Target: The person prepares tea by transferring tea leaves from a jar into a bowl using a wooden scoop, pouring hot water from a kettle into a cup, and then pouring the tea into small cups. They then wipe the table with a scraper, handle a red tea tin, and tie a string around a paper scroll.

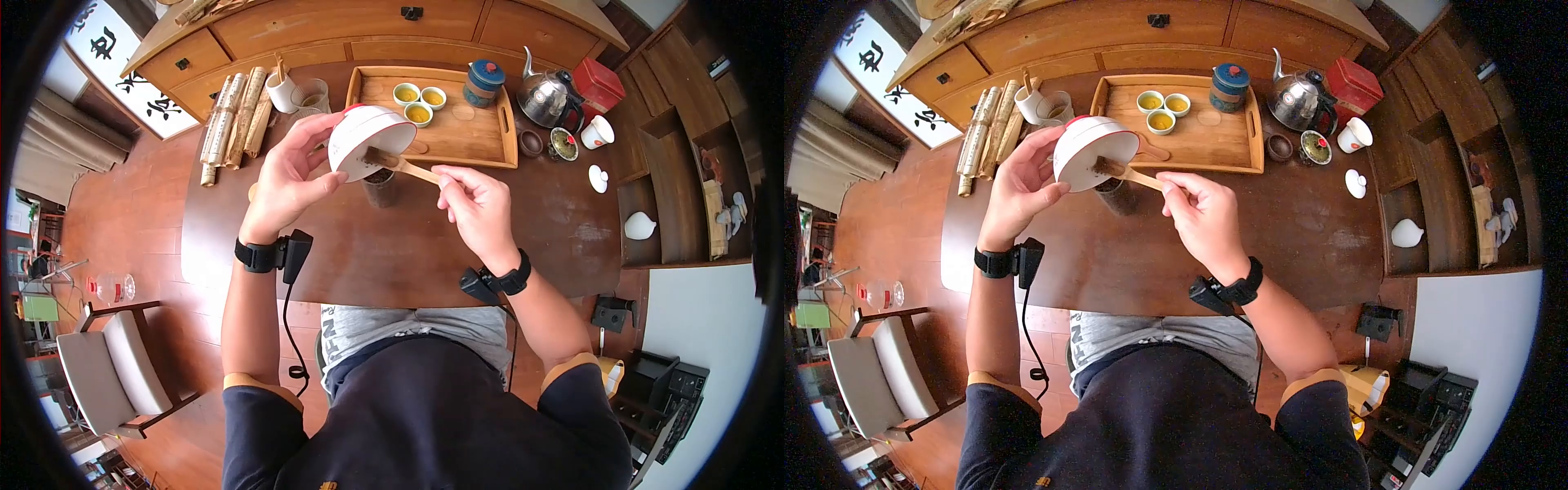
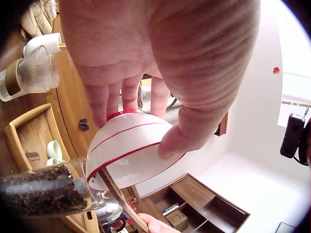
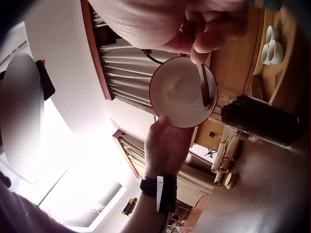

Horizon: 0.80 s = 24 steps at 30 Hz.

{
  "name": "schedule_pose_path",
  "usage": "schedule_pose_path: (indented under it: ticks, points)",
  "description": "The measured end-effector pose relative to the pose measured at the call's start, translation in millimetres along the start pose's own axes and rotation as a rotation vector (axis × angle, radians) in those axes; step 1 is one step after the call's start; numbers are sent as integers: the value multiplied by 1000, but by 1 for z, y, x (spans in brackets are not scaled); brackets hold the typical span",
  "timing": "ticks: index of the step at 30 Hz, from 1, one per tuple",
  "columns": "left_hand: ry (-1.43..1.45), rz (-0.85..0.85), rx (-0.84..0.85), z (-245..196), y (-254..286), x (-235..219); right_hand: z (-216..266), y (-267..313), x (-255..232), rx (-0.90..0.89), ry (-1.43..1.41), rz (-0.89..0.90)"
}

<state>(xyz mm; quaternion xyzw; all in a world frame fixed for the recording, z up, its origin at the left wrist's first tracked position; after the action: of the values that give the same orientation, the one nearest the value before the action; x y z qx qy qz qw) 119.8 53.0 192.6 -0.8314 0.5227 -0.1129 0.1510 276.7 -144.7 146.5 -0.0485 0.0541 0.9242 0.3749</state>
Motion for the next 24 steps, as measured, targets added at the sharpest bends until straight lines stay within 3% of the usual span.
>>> schedule_pose_path:
  ticks: [14,18,24]
  points:
    - [-33,2,18,-4,0,1,5,1,15,-8,-55,74]
    - [-3,-13,24,-6,1,2,-10,10,-2,44,-8,53]
    - [-28,6,22,-3,1,2,-5,19,-16,-42,-32,27]
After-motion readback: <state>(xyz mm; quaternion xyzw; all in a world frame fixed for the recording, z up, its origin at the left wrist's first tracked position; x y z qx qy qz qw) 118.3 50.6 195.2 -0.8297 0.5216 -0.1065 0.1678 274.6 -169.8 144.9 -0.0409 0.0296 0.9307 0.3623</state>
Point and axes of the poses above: each hand's wrist, its own y-axis away from the middle knuckle, its own x-axis out of the palm, z = x × y, the point moved 10 cm from there along -y, towards the middle knuckle, and after that the axes turned 9 degrees about x, right-handed, at the moved point
